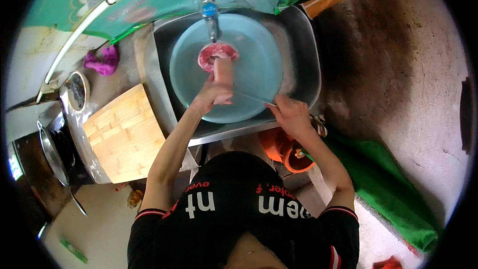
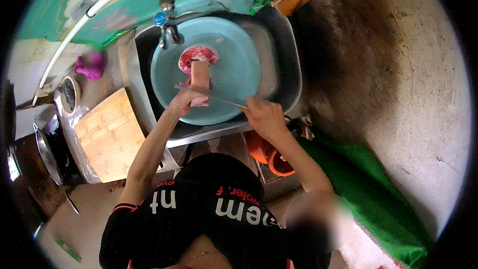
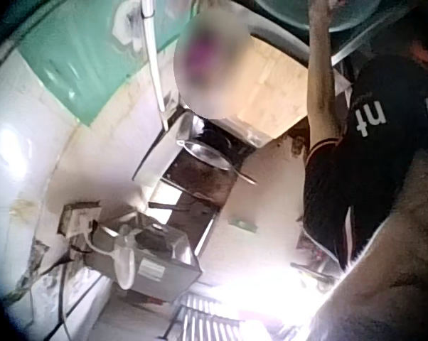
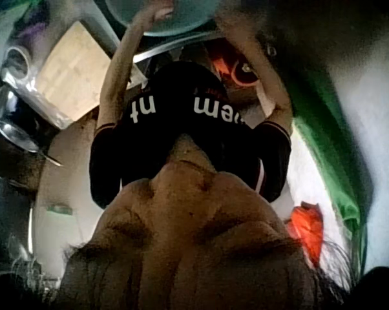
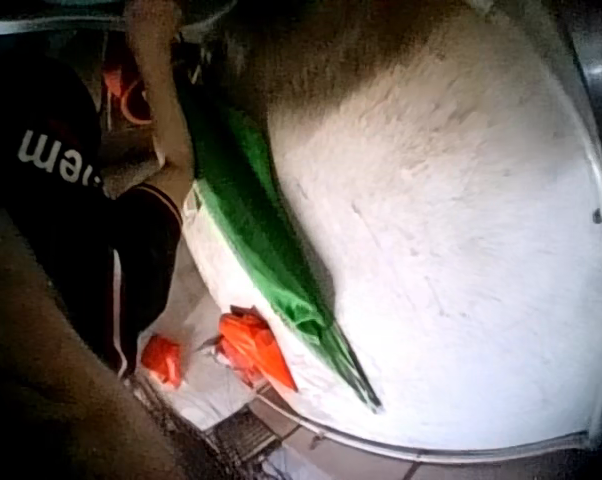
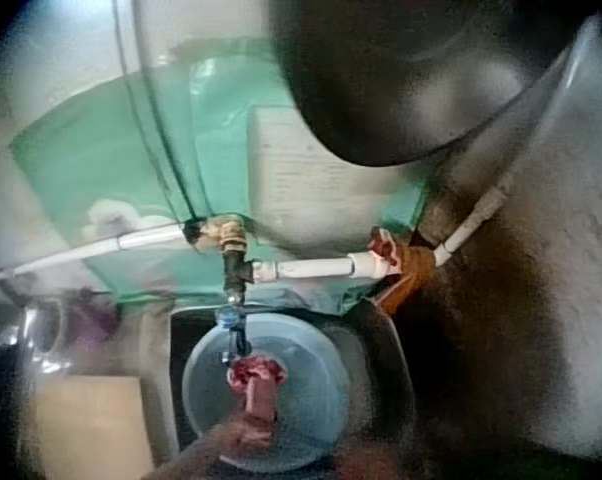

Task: The person cleans a piece of raw meat in a blue basin using a cleaver to scrape the surface and running water from the tap. They repeatedly rinse and scrape the meat, handling it with both hands to ensure it is clean.

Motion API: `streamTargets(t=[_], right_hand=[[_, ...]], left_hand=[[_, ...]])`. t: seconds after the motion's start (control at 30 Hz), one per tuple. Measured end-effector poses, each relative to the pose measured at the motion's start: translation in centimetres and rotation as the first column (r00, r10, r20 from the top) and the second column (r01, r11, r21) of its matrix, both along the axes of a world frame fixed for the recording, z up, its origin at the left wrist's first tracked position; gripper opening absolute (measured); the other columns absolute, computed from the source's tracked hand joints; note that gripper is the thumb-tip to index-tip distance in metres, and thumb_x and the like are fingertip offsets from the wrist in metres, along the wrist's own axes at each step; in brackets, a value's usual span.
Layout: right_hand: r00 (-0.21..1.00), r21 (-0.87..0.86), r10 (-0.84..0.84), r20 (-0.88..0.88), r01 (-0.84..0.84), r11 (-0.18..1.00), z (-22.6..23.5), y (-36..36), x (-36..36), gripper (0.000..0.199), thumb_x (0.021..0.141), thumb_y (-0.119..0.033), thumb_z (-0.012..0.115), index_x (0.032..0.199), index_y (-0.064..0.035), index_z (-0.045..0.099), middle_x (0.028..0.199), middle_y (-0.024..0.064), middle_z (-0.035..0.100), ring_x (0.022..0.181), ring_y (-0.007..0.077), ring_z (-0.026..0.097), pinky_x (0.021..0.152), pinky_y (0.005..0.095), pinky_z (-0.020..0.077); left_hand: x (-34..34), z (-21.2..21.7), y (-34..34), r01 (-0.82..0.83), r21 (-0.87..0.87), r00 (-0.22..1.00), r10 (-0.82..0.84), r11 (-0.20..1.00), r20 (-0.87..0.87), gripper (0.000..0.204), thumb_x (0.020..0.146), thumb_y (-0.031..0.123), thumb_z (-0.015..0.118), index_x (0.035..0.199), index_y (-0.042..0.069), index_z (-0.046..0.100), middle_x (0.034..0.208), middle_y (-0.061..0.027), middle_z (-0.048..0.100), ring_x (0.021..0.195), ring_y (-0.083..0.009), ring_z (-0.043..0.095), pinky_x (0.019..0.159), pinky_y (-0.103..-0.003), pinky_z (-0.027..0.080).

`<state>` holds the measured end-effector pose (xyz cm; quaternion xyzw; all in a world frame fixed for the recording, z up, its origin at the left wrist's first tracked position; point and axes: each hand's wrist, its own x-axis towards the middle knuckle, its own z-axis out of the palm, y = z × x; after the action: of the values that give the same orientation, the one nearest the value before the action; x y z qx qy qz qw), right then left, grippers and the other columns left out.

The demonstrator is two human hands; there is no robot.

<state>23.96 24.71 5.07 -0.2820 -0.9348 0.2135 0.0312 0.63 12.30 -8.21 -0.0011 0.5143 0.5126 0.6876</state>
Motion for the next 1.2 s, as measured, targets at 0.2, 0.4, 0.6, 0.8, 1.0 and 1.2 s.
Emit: streamTargets(t=[0.2,0.4,0.6,0.8,1.0,1.2], right_hand=[[0.984,0.026,0.18,0.009,-0.18,0.983,2.1,-0.8,-2.3,0.024,0.081,-0.019,0.067,0.082,-0.0056,0.046,0.069,0.0133,0.057,0.061,0.0345,0.06,0.051,0.0442,0.0463],[0.951,0.074,0.31,-0.008,-0.309,0.948,3.0,-0.8,-3.7,0.024,0.08,-0.019,0.066,0.085,-0.0066,0.047,0.067,0.0128,0.059,0.061,0.0345,0.062,0.05,0.0449,0.0479],[0.978,0.168,0.2,0.055,-0.207,0.964,1.4,2.3,-4.9,0.023,0.083,-0.024,0.064,0.085,-0.008,0.048,0.067,0.0125,0.061,0.061,0.0341,0.062,0.051,0.0466,0.0471],[0.981,0.096,0.19,-0.048,-0.185,0.978,2.9,-1.9,-5.4,0.025,0.086,-0.025,0.065,0.079,-0.0054,0.051,0.063,0.0161,0.059,0.06,0.0379,0.059,0.051,0.0466,0.045],[0.99,0.17,0.027,0.14,-0.05,0.984,0.5,1.7,-5.3,0.021,0.087,-0.025,0.061,0.084,-0.007,0.051,0.071,0.0158,0.064,0.064,0.0369,0.063,0.05,0.0478,0.0479],[0.981,0.056,0.187,-0.049,-0.185,0.981,2.4,-4.0,-5.3,0.02,0.088,-0.026,0.06,0.087,-0.0077,0.052,0.065,0.015,0.062,0.06,0.0357,0.062,0.051,0.0472,0.0487]], left_hand=[[-0.7,4.7,-3.1,-0.028,0.221,0.994,0.052,0.975,-0.101,0.094,0.067,-0.001,0.075,0.145,0.014,0.025,0.125,-0.0073,0.051,0.103,-0.0223,0.059,0.08,-0.038,0.058],[-1.3,6.2,-4.2,-0.152,0.117,0.978,0.166,0.982,-0.124,0.102,0.058,-0.004,0.077,0.145,0.01,0.027,0.122,-0.0072,0.055,0.104,-0.0216,0.059,0.082,-0.035,0.054],[-1.4,5.1,-5.2,-0.065,0.157,0.968,0.101,0.985,-0.228,0.096,0.058,0.0,0.076,0.142,0.009,0.032,0.116,-0.0063,0.059,0.104,-0.0199,0.06,0.082,-0.033,0.051],[-1.7,4.8,-5.6,-0.018,0.064,0.995,0.024,0.998,-0.099,0.089,0.062,0.003,0.074,0.141,0.009,0.034,0.114,-0.0061,0.06,0.101,-0.0182,0.061,0.076,-0.03,0.051],[-0.7,5.6,-6.1,-0.061,0.2,0.975,0.102,0.978,-0.199,0.09,0.063,0.006,0.075,0.142,0.011,0.034,0.11,-0.006,0.06,0.089,-0.0173,0.061,0.068,-0.029,0.051],[-0.2,5.5,-5.4,-0.097,0.066,0.967,0.109,0.993,-0.23,0.094,0.062,0.006,0.072,0.145,0.01,0.029,0.114,-0.0083,0.059,0.091,-0.0168,0.059,0.07,-0.03,0.051]])
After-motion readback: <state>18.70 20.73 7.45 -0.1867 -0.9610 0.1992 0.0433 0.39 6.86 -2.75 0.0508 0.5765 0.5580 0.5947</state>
